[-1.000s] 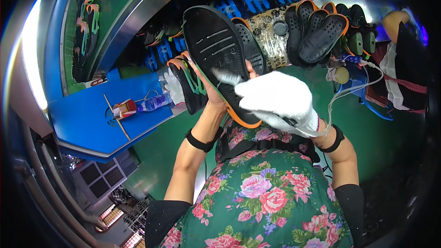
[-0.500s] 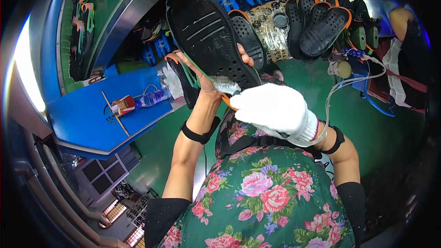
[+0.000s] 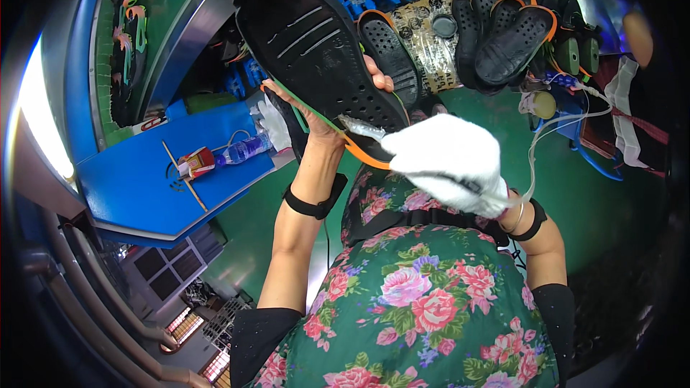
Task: Applying adhesive to shoe soles using a brush applicator on a production line.
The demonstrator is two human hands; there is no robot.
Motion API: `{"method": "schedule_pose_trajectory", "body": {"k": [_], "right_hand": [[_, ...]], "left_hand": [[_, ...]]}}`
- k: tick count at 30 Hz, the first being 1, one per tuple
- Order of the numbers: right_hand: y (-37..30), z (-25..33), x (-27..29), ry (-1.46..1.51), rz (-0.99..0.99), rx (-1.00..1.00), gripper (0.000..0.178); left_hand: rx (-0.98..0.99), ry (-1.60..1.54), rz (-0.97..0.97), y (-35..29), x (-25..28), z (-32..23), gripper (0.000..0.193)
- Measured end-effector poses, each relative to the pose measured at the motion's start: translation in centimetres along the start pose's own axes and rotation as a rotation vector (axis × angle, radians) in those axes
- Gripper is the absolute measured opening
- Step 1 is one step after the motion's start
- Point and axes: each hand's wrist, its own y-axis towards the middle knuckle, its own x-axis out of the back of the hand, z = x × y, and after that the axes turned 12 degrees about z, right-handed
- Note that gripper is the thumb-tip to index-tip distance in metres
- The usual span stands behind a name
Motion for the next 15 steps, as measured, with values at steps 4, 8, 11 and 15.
{"method": "schedule_pose_trajectory", "body": {"k": [4,8,11,15], "right_hand": [[0.1,0.3,0.2,0.058,0.006,-0.036,0.024],[0.0,0.2,0.3,0.063,-0.015,-0.023,0.026],[0.2,0.6,0.0,-0.045,0.013,0.025,0.025],[0.3,0.1,0.8,0.097,-0.059,-0.059,0.024]], "left_hand": [[-0.018,0.136,0.034,0.6,-0.7,0.0,0.121],[-0.052,0.179,0.070,1.0,-0.7,-0.3,0.119],[-0.027,0.243,0.086,0.8,0.8,-1.0,0.131],[-0.051,0.328,0.177,1.7,0.1,-1.3,0.097]]}}
